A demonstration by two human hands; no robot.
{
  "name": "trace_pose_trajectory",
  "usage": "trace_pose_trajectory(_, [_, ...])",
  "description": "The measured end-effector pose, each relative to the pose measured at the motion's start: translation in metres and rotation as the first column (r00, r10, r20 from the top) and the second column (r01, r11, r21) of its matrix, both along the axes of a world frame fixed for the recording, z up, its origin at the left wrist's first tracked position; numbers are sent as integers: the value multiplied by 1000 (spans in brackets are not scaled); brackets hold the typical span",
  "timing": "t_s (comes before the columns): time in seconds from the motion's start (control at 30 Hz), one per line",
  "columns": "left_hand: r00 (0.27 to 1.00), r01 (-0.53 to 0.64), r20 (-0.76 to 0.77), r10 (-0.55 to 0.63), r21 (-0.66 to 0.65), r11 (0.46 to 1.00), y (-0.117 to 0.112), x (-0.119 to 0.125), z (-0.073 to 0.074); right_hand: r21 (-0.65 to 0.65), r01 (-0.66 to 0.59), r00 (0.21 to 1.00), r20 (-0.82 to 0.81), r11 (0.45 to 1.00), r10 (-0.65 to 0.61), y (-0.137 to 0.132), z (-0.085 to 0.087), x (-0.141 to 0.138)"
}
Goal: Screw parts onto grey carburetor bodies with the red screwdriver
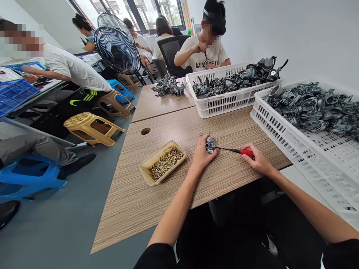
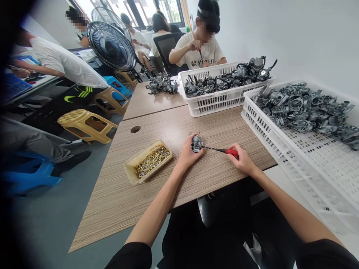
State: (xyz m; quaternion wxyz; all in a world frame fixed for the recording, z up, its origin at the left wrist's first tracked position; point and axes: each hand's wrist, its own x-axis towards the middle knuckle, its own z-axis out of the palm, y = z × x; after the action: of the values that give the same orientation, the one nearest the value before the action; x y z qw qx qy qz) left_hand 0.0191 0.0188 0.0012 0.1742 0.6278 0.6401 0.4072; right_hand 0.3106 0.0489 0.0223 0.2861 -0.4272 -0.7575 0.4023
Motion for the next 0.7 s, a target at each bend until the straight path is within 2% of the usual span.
trace_pose_trajectory(0.23, [1000, 1, 11, -2, 12, 1000, 1, 0, 0, -26, 24, 1000, -5, 999, -24, 1, -4, -1])
trace_pose_trajectory(0.53, [1000, 2, 16, -2, 17, 1000, 1, 0, -3, 42, -11, 1000, 17, 999, 11, 0, 2, -1])
trace_pose_trajectory(0.7, [1000, 3, 10, -3, 17, 1000, 1, -1, -3, 2, 9, 1000, 9, 1000, -9, 0, 1, -2])
